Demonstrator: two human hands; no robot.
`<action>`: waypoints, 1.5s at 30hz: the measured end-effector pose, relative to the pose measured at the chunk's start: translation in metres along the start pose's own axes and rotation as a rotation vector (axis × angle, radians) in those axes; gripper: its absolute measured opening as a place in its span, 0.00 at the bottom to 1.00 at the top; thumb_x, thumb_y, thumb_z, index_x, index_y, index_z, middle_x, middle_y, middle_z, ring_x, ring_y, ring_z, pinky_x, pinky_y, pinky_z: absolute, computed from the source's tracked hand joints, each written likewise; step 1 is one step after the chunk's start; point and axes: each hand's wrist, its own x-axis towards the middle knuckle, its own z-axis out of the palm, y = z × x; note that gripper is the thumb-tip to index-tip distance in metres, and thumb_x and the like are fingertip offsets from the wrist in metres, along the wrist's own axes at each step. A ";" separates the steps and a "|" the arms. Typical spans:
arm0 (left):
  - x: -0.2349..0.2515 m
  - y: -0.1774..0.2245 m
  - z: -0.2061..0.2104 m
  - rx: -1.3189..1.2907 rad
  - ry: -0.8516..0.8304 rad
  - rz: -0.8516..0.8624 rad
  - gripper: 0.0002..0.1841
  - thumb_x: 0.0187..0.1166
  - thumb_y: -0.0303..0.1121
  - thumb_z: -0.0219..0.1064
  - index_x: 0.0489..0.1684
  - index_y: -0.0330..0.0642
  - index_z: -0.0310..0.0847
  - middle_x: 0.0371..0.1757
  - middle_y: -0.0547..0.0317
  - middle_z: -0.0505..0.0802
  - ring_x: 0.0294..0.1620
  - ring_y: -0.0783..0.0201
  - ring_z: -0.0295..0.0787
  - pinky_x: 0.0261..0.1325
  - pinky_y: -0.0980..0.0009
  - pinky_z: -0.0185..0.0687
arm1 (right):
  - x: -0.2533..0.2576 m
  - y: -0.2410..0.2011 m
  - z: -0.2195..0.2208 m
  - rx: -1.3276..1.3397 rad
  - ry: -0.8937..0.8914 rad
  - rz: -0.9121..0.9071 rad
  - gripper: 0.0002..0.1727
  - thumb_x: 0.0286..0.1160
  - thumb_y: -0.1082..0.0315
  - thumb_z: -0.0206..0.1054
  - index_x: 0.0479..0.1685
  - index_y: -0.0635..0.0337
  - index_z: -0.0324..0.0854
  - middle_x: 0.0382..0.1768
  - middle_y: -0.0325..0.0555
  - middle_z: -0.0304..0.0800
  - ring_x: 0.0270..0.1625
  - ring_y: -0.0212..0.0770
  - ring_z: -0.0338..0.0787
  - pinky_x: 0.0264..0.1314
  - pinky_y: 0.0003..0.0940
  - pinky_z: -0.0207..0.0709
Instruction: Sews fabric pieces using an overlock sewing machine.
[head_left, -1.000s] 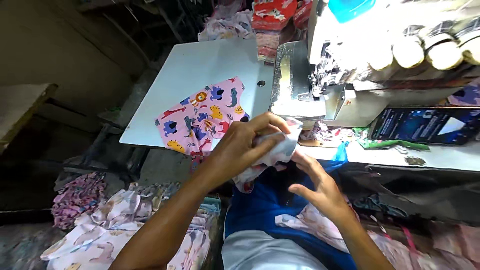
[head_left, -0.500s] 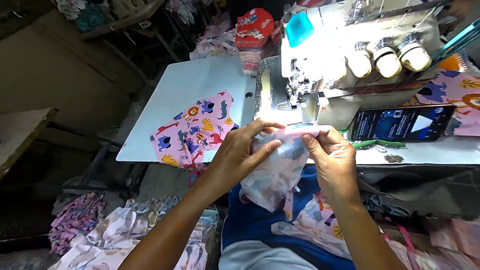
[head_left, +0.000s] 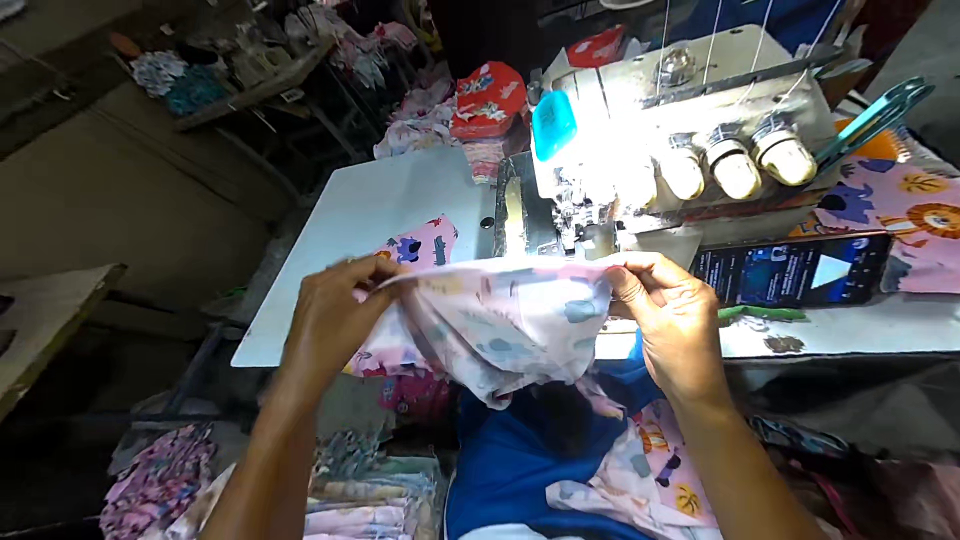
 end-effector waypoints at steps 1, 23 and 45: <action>0.013 0.002 0.007 0.038 0.021 0.036 0.09 0.79 0.29 0.71 0.48 0.32 0.89 0.48 0.43 0.93 0.49 0.47 0.89 0.56 0.45 0.81 | 0.003 -0.001 0.004 -0.030 0.004 -0.008 0.07 0.76 0.75 0.71 0.49 0.59 0.89 0.41 0.35 0.94 0.39 0.27 0.94 0.43 0.25 0.92; 0.055 0.086 0.070 -0.185 -0.209 0.336 0.13 0.74 0.45 0.75 0.44 0.45 0.92 0.33 0.68 0.91 0.32 0.77 0.84 0.37 0.77 0.77 | 0.004 -0.005 0.025 -0.309 0.006 -0.149 0.07 0.77 0.64 0.73 0.43 0.57 0.86 0.34 0.32 0.89 0.33 0.17 0.85 0.36 0.11 0.78; 0.074 0.055 0.046 -0.304 0.025 0.417 0.10 0.84 0.34 0.67 0.44 0.35 0.86 0.41 0.66 0.90 0.42 0.84 0.85 0.51 0.85 0.82 | -0.062 0.022 -0.001 -0.542 -0.062 0.003 0.09 0.82 0.68 0.66 0.54 0.58 0.85 0.38 0.38 0.90 0.29 0.24 0.85 0.33 0.19 0.81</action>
